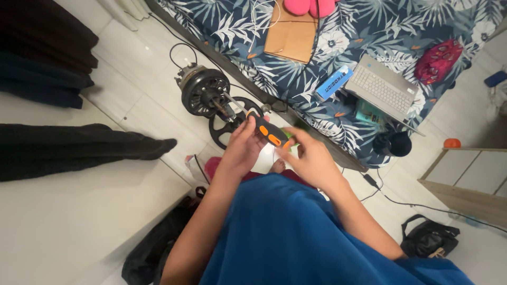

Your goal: The person sits on the bedroom floor servicing a pedestal fan. They handle the fan head and blade assembly, then use a screwdriver to unscrew and loosen parts of the fan motor housing, working on the disassembled components on the floor.

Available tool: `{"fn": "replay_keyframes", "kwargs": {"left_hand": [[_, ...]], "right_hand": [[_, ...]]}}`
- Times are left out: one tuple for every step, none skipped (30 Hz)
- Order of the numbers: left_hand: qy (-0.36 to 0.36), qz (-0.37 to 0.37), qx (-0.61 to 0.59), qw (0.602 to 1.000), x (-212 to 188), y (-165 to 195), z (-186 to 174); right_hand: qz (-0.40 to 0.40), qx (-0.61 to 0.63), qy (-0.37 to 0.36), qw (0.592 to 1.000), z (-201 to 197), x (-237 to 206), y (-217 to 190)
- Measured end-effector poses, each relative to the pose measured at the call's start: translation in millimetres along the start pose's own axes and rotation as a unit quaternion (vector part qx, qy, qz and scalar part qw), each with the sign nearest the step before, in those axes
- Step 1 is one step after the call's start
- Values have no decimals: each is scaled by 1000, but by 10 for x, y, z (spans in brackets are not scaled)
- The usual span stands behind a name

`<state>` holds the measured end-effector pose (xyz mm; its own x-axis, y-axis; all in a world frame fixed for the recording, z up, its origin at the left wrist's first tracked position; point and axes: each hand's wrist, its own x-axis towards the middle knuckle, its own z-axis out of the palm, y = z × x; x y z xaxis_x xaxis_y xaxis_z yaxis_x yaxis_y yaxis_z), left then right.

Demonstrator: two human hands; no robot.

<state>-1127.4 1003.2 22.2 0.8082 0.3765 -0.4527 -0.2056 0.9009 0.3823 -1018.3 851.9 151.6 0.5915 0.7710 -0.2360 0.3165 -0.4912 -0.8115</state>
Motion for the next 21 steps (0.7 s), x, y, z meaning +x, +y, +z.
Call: {"fn": "replay_keyframes", "kwargs": {"left_hand": [[-4,3,-1,1000,1,2,-13],[-7,5,-2,1000,-6,2,-28],[-11,8,-2,1000,-10,6,-43],[-16,12,-10,1000,-11,8,-54],[-20,16,-17,1000,-18,6,-62],[-25,20,-24,999,-22,12,-70],[-45,22,-21,999,-25,25,-73],[-63,23,-19,998,-37,32,-76],[-82,23,-17,996,-53,43,-75],[-86,24,-27,996,-50,59,-68],[-90,25,-36,995,-57,84,-65],[-95,26,-46,994,-57,100,-61],[-93,21,-48,994,-57,124,-58],[-90,15,-49,995,-63,143,-61],[-88,9,-51,995,-62,161,-64],[-83,5,-50,995,-49,173,-65],[-78,2,-48,996,-35,181,-67],[-74,-2,-47,996,-22,185,-71],[-81,-8,-51,995,-6,190,-77],[-87,-14,-54,995,9,190,-83],[-96,-21,-58,994,25,186,-91]], "right_hand": [[-21,-1,10,1000,-15,-30,-54],[-41,-2,19,999,-20,-51,-102],[-56,-9,22,998,-12,-54,-141],[-72,-16,25,997,5,-44,-170],[-87,-23,29,996,20,-33,-187],[-63,-19,27,997,32,-20,-189],[-39,-15,25,999,48,-1,-185],[-15,-10,21,1000,66,8,-167],[13,-24,16,1000,79,11,-145],[40,-38,11,998,83,27,-109],[67,-52,7,996,92,38,-77],[72,-37,5,997,99,49,-34],[77,-21,2,997,111,61,4],[82,-4,-1,997,127,72,44],[74,40,-12,996,142,88,81],[65,84,-23,994,154,109,115],[55,128,-33,990,165,127,144],[74,127,-48,988,165,132,166],[93,127,-61,986,161,136,180],[113,128,-74,983,155,136,183],[114,123,-78,983,141,131,176]]}}
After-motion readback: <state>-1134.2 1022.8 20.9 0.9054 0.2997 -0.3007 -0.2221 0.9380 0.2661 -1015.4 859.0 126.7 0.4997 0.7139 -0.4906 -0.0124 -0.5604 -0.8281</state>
